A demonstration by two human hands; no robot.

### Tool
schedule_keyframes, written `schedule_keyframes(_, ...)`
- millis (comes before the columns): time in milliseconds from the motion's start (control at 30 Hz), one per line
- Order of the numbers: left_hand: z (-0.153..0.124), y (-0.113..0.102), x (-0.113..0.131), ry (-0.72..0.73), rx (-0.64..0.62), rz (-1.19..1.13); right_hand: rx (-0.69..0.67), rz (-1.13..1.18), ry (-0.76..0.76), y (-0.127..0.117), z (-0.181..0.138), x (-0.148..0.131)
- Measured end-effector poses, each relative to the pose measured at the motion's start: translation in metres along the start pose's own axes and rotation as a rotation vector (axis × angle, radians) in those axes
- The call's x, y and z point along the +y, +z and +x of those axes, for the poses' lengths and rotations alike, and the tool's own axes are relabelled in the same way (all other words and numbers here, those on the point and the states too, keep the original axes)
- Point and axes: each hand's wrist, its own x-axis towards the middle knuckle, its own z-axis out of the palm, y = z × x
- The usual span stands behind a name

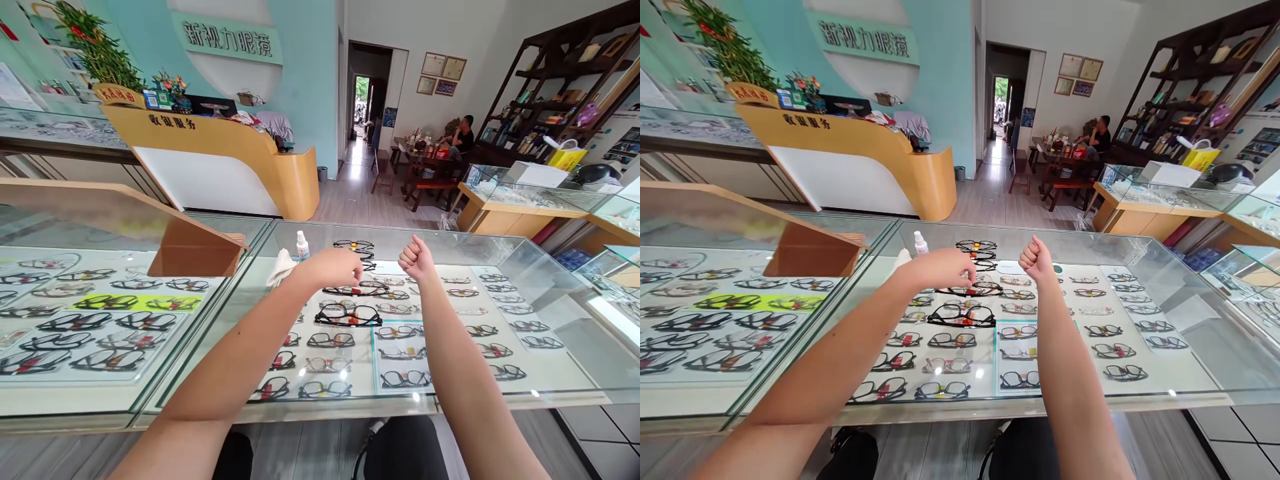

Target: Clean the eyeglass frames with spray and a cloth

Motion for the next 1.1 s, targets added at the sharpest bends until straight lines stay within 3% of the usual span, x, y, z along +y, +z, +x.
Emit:
schedule_keyframes(167,0.011,0.01,-0.004,-0.067,-0.114,-0.003,0.017,0.019,0.028,-0.005,0.002,0.002)
schedule_keyframes(733,0.02,0.016,0.001,-0.141,-0.207,0.045,-0.036,-0.033,0.075,-0.004,0.001,0.004)
schedule_keyframes(967,0.02,0.013,-0.014,-0.265,-0.005,0.121,-0.103,-0.027,0.061,-0.002,0.0,0.004)
schedule_keyframes(1100,0.029,0.019,-0.022,-0.256,0.0,0.111,-0.035,-0.017,0.058,-0.004,0.002,0.004)
